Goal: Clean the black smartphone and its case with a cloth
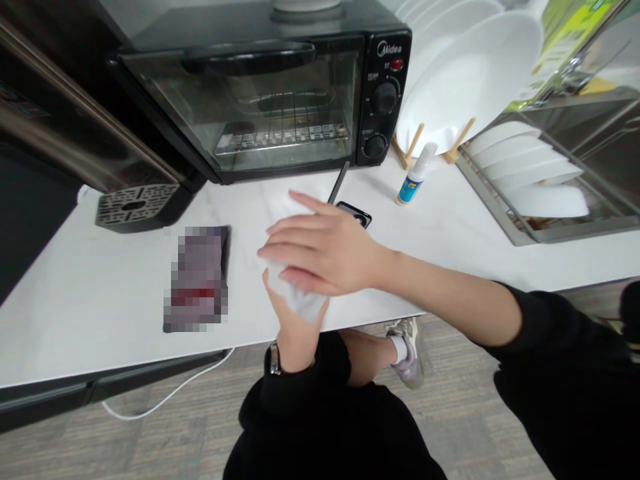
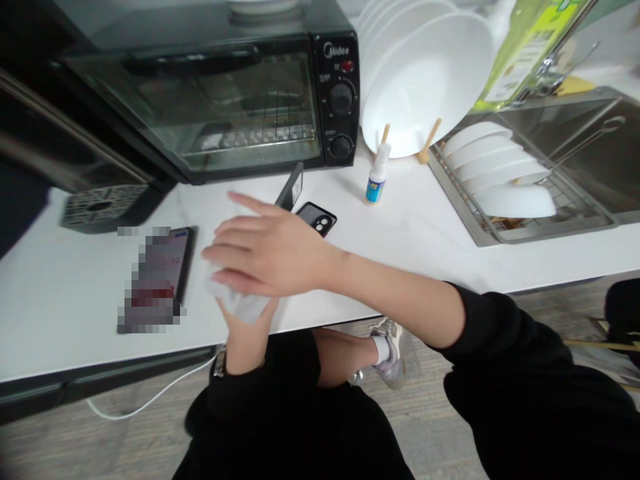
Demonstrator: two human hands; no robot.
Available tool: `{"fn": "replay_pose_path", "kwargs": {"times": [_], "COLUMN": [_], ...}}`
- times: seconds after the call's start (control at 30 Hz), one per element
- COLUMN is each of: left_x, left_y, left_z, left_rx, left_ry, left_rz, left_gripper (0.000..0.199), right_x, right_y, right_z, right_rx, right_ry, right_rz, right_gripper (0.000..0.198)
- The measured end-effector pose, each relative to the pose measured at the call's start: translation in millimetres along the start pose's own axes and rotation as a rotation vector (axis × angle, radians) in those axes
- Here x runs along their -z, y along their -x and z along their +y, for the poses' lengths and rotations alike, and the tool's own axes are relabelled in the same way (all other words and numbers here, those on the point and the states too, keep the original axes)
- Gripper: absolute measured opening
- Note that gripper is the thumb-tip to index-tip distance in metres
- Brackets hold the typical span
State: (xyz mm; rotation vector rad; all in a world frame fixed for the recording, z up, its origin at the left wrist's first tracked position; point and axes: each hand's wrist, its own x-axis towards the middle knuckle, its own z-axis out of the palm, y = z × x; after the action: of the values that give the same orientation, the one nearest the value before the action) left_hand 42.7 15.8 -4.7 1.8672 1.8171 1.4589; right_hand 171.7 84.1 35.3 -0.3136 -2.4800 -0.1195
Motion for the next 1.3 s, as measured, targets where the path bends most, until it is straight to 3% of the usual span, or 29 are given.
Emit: {"fn": "replay_pose_path", "kwargs": {"times": [0.07, 0.13, 0.27, 0.37, 0.47, 0.53, 0.63, 0.7, 0.8, 0.9, 1.0, 1.1, 1.2, 1.3], "left_x": [1.3, 1.8, -0.5, -2.1, -1.6, -1.3, -4.3, -8.7, -13.9, -11.8, -6.0, -2.5, -2.8, -7.8], "left_y": [-1.7, -1.6, 2.1, 2.1, -0.2, -0.7, 1.8, 4.3, 6.4, 5.1, 1.6, -0.9, -0.3, 2.6], "left_z": [-2.8, -2.9, 5.0, 14.6, 19.8, 17.6, 5.2, -5.7, -15.7, -10.0, 5.6, 16.5, 14.0, 0.2], "left_rx": [-0.005, -0.026, -0.102, -0.213, -0.244, -0.215, -0.149, -0.121, -0.123, -0.147, -0.198, -0.243, -0.207, -0.100], "left_ry": [-0.009, -0.036, -0.060, -0.033, -0.007, -0.029, -0.102, -0.127, -0.124, -0.128, -0.079, -0.002, -0.015, -0.099], "left_rz": [0.021, 0.042, 0.046, 0.062, 0.059, 0.057, 0.075, 0.087, 0.090, 0.073, 0.062, 0.046, 0.052, 0.030], "left_gripper": [0.022, 0.021, 0.023, 0.027, 0.031, 0.029, 0.011, 0.012, 0.008, 0.011, 0.012, 0.029, 0.027, 0.015], "right_x": [0.6, 3.4, 13.6, 19.9, 18.4, 13.0, 3.5, -0.6, -1.9, 0.6, 4.5, 7.2, 4.5, -3.0], "right_y": [-2.6, -2.0, 6.0, 11.4, 13.7, 13.4, 9.6, 5.8, 2.5, 5.9, 13.9, 19.6, 17.4, 9.2], "right_z": [-8.8, -6.3, 22.8, 45.7, 55.8, 52.5, 32.0, 13.6, -2.6, 9.5, 39.4, 60.1, 53.8, 24.7], "right_rx": [0.112, 0.086, -0.280, -0.589, -0.736, -0.655, -0.358, -0.155, 0.013, -0.072, -0.371, -0.595, -0.544, -0.291], "right_ry": [0.018, 0.047, 0.113, 0.036, -0.046, -0.036, -0.011, -0.004, 0.040, 0.090, 0.064, -0.036, -0.029, -0.008], "right_rz": [-0.080, -0.065, 0.158, 0.333, 0.328, 0.276, 0.187, 0.079, -0.037, 0.049, 0.273, 0.405, 0.361, 0.231], "right_gripper": [0.047, 0.051, 0.057, 0.056, 0.053, 0.050, 0.048, 0.048, 0.049, 0.057, 0.066, 0.067, 0.061, 0.052]}}
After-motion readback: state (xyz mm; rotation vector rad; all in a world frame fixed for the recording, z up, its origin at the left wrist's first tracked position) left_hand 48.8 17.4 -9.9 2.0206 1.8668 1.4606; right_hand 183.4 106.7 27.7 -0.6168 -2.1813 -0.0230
